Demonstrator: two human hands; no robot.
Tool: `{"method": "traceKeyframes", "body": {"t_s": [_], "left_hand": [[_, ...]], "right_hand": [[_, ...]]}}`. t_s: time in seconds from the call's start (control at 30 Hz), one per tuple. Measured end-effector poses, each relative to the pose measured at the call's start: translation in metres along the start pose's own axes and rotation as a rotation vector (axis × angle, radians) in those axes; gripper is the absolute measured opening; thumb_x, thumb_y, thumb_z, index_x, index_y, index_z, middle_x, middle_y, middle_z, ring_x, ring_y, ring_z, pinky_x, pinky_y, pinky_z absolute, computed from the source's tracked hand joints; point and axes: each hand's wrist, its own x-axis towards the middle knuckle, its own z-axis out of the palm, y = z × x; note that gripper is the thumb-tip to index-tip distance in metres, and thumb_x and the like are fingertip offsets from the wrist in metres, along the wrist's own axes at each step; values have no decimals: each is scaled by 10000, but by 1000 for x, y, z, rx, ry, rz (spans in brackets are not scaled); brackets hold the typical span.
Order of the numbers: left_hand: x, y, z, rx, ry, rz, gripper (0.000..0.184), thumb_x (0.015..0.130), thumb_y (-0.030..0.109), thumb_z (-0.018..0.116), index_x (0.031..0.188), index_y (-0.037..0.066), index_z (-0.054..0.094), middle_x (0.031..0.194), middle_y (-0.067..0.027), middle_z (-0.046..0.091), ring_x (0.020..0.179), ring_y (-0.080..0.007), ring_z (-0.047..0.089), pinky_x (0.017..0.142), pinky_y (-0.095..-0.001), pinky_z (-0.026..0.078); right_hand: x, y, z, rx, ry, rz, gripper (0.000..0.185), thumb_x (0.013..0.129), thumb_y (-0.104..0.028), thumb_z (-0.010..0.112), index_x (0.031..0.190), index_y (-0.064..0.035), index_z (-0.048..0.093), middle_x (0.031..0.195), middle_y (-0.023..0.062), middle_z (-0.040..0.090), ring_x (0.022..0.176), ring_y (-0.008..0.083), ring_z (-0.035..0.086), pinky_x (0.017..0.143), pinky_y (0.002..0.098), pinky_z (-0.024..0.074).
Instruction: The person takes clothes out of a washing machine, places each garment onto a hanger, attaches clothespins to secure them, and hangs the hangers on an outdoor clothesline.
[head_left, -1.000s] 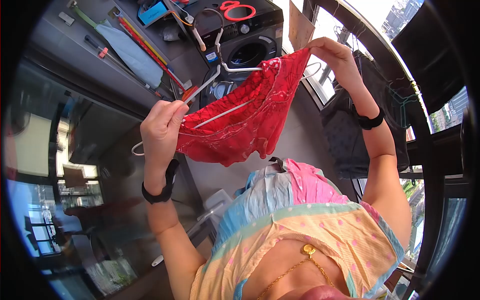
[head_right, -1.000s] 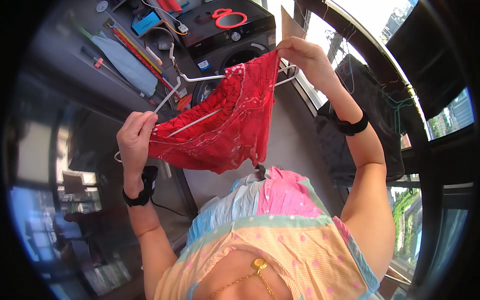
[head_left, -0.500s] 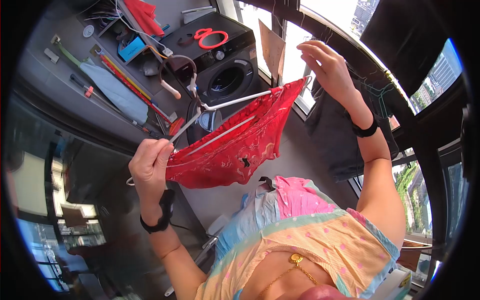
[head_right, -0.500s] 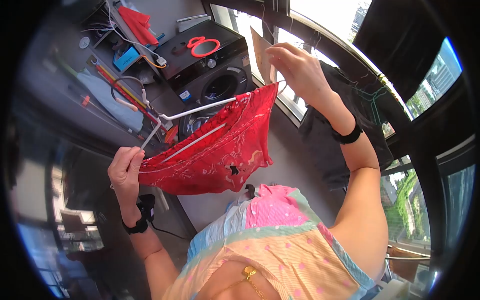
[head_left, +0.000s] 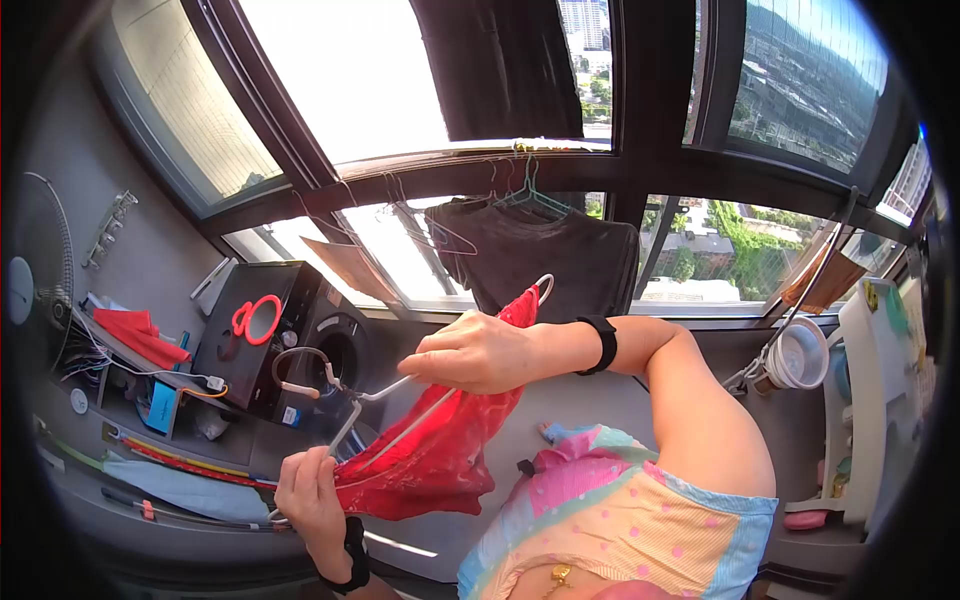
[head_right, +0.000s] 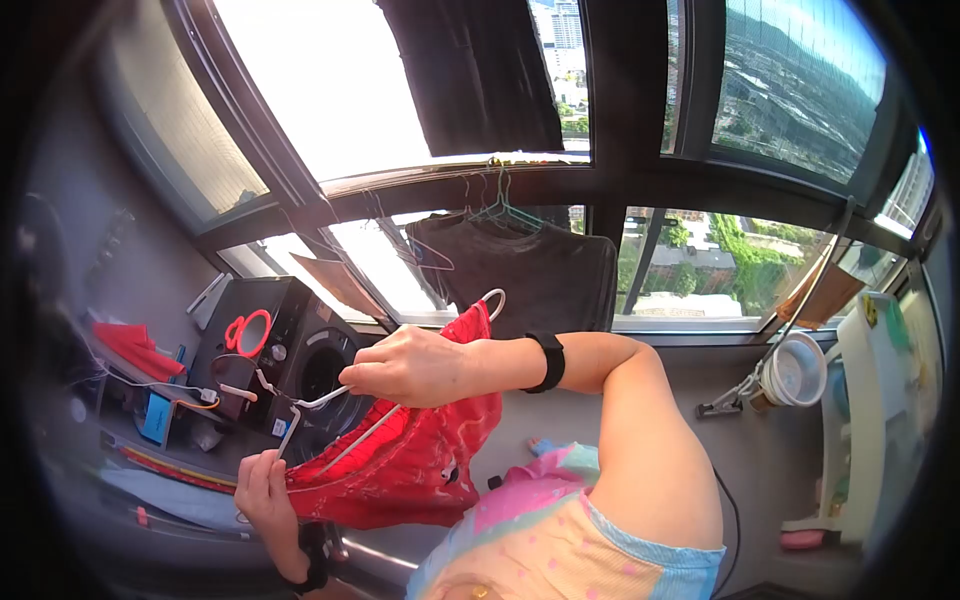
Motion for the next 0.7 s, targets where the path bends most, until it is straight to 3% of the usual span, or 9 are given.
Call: {"method": "traceKeyframes", "body": {"t_s": [0.1,0.13,0.23,0.3,0.43,0.5,0.57,0.63,0.7], "left_hand": [[13,8,24,39,-18,25,129,842,15,587,968,-11,603,810,-137,560,702,-282,556,594,-350,438],[17,10,29,29,-6,77,119,849,19,582,963,-9,600,824,-142,559,701,-285,553,603,-351,442],[25,16,35,55,89,158,109,859,31,578,957,-14,594,830,-142,559,698,-278,552,605,-347,446],[33,17,30,26,134,146,101,869,32,566,954,-19,589,829,-131,562,691,-257,550,603,-334,449],[40,12,16,-77,175,132,90,867,64,590,929,0,598,808,-105,568,672,-234,549,565,-323,429],[46,18,13,-109,150,118,97,870,75,594,929,-2,600,809,-101,571,651,-210,536,544,-293,410],[54,26,14,-111,109,116,82,880,23,544,933,-29,581,831,-88,569,670,-152,535,581,-255,433],[61,29,22,-161,144,90,95,868,79,604,914,-4,609,792,-75,578,630,-144,522,521,-255,391],[67,31,29,-218,159,76,99,870,78,605,914,-11,610,799,-63,586,644,-126,528,546,-238,406]], "right_hand": [[-19,-4,-16,-89,-24,85,216,807,-46,635,1004,18,576,761,100,599,594,221,611,480,300,488],[-22,-4,-18,-93,0,130,199,835,-144,627,979,-22,565,724,81,570,591,240,604,469,345,475],[-24,-19,-41,-189,31,87,306,826,-202,650,1052,-15,562,810,94,611,645,242,621,534,329,503],[-16,-38,-81,-404,7,30,555,788,-355,679,1173,10,519,1018,141,608,918,287,607,817,381,473],[-42,-45,-163,-458,-9,291,509,812,-370,662,1150,-4,561,1008,145,621,904,269,613,806,366,472],[-69,-42,-182,122,-176,687,421,822,-343,663,1065,-2,629,937,149,649,848,230,637,741,336,489],[-83,-49,-186,409,-120,796,410,815,-326,677,1003,38,654,901,165,664,832,202,648,702,322,502],[-98,-41,-184,633,15,531,490,785,-333,706,1055,68,626,960,174,657,876,211,641,747,313,507],[-116,-28,-175,979,180,445,545,774,-365,702,1076,80,612,1056,190,625,940,258,625,854,324,472]]}}
